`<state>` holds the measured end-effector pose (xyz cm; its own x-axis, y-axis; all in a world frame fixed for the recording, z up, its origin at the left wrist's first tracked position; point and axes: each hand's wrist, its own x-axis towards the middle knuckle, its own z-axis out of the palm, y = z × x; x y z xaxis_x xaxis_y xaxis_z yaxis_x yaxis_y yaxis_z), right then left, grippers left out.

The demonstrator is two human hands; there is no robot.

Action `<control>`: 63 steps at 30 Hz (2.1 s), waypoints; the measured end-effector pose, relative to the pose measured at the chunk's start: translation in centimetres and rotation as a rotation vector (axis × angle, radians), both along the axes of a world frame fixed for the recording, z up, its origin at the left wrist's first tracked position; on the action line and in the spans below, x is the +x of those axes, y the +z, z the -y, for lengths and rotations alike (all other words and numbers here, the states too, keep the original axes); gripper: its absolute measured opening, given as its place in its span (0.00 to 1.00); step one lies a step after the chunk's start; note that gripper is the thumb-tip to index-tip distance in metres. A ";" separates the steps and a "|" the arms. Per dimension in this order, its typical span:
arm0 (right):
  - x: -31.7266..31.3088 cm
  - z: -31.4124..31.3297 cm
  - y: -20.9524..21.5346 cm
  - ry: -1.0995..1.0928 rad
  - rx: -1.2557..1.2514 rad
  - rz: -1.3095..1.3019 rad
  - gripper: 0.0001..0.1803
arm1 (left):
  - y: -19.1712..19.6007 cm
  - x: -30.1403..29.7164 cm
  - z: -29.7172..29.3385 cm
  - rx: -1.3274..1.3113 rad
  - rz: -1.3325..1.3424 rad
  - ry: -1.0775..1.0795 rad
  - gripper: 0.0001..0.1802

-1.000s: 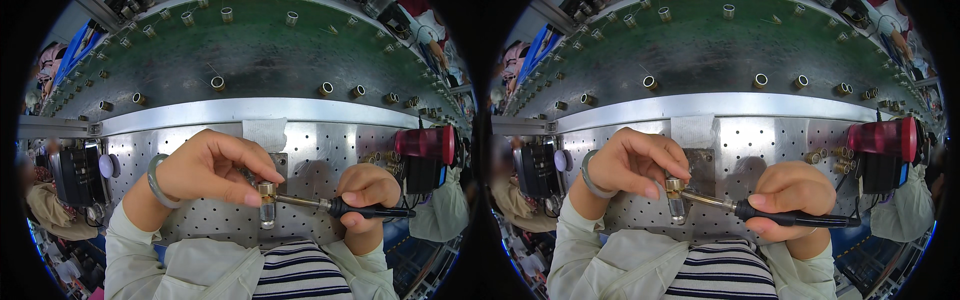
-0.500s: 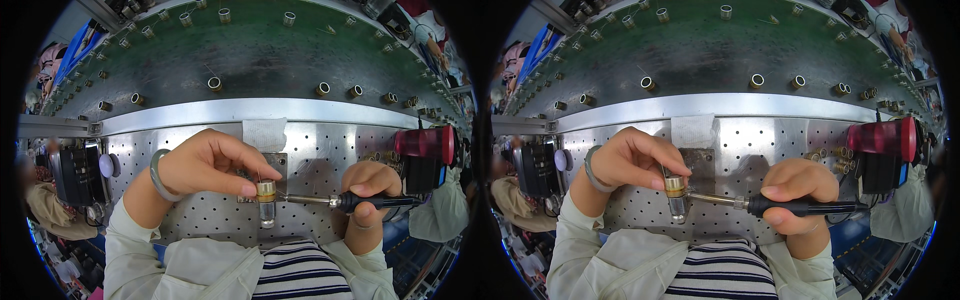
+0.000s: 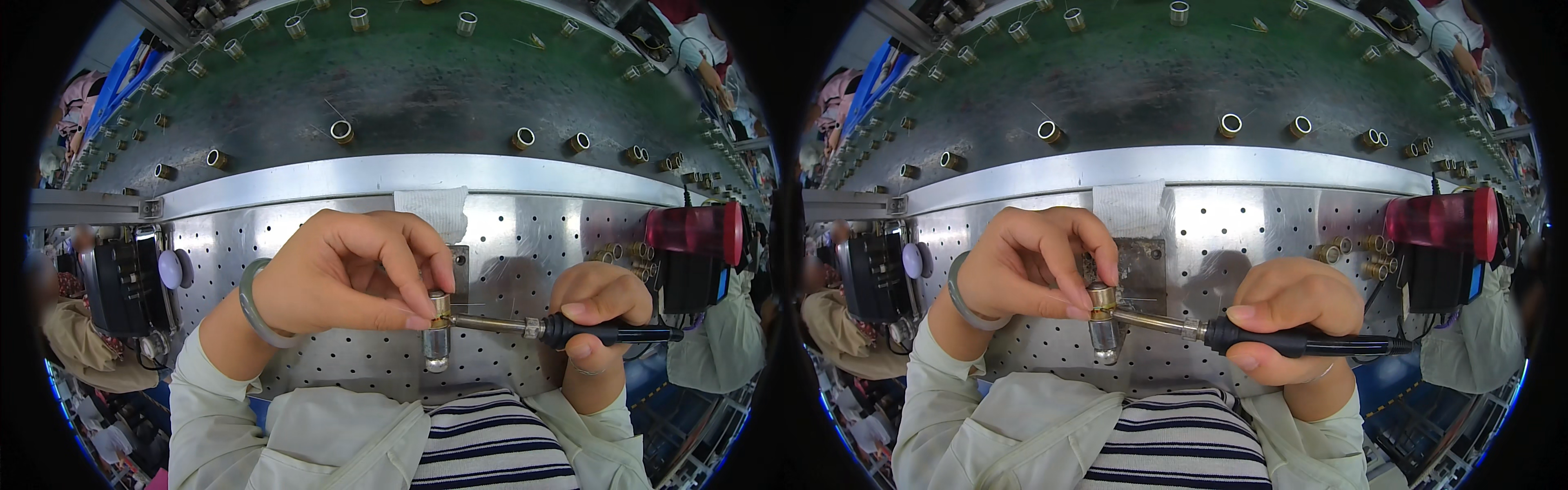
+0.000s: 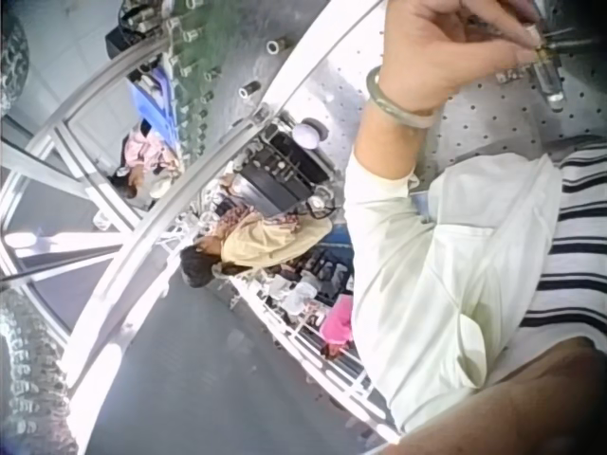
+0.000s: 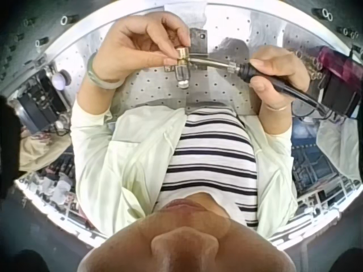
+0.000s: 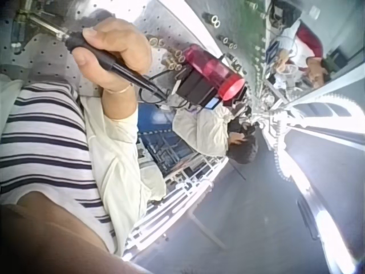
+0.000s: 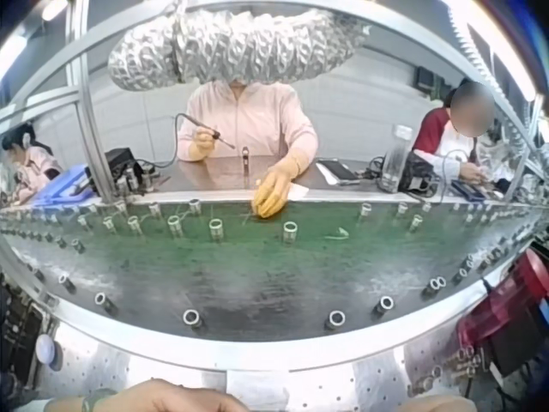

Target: The person uses a soldering iron to apply heat to small cylindrical metal components held in their left hand. They repeatedly pick up components from a green workbench, solder them, and place them back down. The task is performed in a repetitive cycle throughout the video.

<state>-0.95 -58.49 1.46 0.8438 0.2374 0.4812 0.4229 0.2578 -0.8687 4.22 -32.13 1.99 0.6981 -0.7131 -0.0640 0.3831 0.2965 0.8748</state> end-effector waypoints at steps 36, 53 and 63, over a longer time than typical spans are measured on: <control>0.3 1.7 -0.2 -0.073 0.080 0.006 0.12 | 0.1 1.0 0.1 0.072 -0.115 -0.115 0.17; -0.2 0.8 1.3 -0.252 0.076 -0.203 0.12 | -2.9 17.1 -25.4 1.657 0.908 0.984 0.18; 0.3 2.5 3.0 -0.161 -0.222 0.019 0.09 | 4.4 11.5 1.7 0.850 1.181 0.430 0.12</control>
